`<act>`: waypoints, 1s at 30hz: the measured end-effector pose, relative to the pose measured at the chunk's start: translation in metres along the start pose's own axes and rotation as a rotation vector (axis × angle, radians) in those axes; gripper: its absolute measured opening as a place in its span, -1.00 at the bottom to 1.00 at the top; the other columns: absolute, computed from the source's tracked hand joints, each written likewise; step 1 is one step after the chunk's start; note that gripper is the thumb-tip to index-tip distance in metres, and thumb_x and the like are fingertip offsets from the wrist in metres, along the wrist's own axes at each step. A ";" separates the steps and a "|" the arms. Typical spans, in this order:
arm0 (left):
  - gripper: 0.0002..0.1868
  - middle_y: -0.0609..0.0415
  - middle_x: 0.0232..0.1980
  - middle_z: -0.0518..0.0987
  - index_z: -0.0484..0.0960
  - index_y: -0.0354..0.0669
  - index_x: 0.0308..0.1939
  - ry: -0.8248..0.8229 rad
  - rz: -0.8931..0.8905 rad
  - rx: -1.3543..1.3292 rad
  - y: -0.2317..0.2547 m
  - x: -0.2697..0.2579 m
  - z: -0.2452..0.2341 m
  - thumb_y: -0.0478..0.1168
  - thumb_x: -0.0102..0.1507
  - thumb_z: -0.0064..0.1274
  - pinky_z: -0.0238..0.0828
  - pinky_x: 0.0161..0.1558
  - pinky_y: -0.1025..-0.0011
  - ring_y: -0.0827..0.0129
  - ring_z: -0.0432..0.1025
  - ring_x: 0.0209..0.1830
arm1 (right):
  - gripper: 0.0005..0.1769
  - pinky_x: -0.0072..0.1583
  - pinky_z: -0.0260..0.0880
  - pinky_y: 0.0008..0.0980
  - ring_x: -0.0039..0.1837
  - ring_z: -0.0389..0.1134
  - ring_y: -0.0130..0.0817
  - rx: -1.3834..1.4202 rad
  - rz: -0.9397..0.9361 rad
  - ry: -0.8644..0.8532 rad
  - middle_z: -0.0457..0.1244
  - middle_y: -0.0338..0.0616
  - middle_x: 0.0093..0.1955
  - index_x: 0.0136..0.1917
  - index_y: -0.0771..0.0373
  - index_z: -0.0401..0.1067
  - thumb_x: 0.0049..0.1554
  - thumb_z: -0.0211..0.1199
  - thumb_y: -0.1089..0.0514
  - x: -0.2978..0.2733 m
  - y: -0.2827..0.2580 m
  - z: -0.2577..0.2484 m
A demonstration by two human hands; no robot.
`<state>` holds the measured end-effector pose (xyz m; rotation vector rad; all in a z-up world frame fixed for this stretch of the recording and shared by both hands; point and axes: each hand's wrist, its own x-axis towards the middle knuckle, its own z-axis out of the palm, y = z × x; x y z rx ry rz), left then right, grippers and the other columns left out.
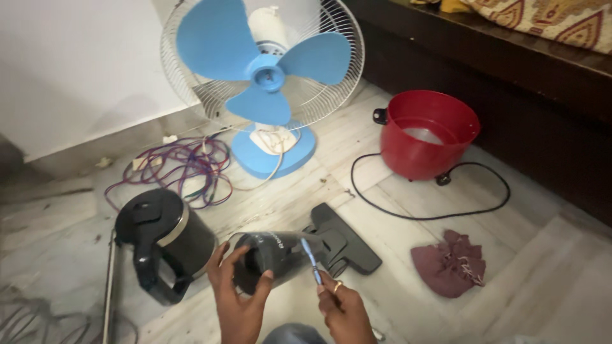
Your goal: The person sits on the floor and uses a toothbrush to scrub the brush roll and crevices of a handheld vacuum cleaner head. The person holds the vacuum head with one hand and scrubs with the other, focusing on the roller area and the transparent dust bin.
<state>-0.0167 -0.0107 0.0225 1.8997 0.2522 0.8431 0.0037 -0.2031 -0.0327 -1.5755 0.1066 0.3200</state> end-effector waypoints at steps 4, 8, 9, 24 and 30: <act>-0.43 -0.14 0.43 0.26 0.56 -0.13 0.14 0.005 0.000 -0.052 0.006 -0.003 -0.006 -0.30 0.04 0.36 0.13 0.39 0.16 0.00 0.16 0.50 | -0.51 -0.27 0.14 -0.53 -0.35 0.14 -0.63 -0.052 -0.093 -0.101 0.15 -0.40 -0.41 0.42 0.19 0.45 0.23 0.17 0.16 -0.037 -0.030 0.023; -0.43 -0.12 0.42 0.24 0.56 -0.15 0.13 -0.002 -0.057 -0.120 0.013 -0.002 -0.012 -0.30 0.04 0.35 0.18 0.36 0.21 0.05 0.19 0.46 | -0.52 -0.26 0.22 -0.53 -0.34 0.19 -0.65 -0.194 -0.217 -0.074 0.19 -0.38 -0.42 0.40 0.21 0.46 0.22 0.19 0.14 -0.043 -0.044 0.034; -0.44 -0.11 0.42 0.24 0.56 -0.15 0.13 -0.004 -0.068 -0.151 0.014 -0.002 -0.012 -0.30 0.04 0.35 0.20 0.35 0.22 0.06 0.20 0.46 | -0.52 -0.27 0.19 -0.51 -0.35 0.17 -0.63 -0.182 -0.180 -0.035 0.19 -0.36 -0.42 0.39 0.21 0.47 0.21 0.20 0.15 -0.040 -0.044 0.035; -0.31 -0.04 0.43 0.22 0.53 -0.03 0.25 -0.016 -0.271 -0.258 0.020 0.001 -0.024 -0.14 0.04 0.37 0.48 0.15 0.27 0.15 0.31 0.38 | -0.54 -0.25 0.19 -0.54 -0.35 0.16 -0.63 -0.307 -0.198 0.028 0.23 -0.31 -0.40 0.38 0.19 0.47 0.21 0.20 0.17 -0.038 -0.026 0.037; -0.26 -0.07 0.45 0.17 0.49 0.00 0.32 -0.025 -0.210 -0.093 0.016 0.002 -0.020 -0.13 0.07 0.38 0.35 0.25 0.26 0.12 0.28 0.37 | -0.52 -0.26 0.15 -0.51 -0.34 0.14 -0.60 -0.223 -0.125 0.016 0.22 -0.34 -0.40 0.38 0.21 0.48 0.19 0.20 0.19 -0.044 -0.028 0.041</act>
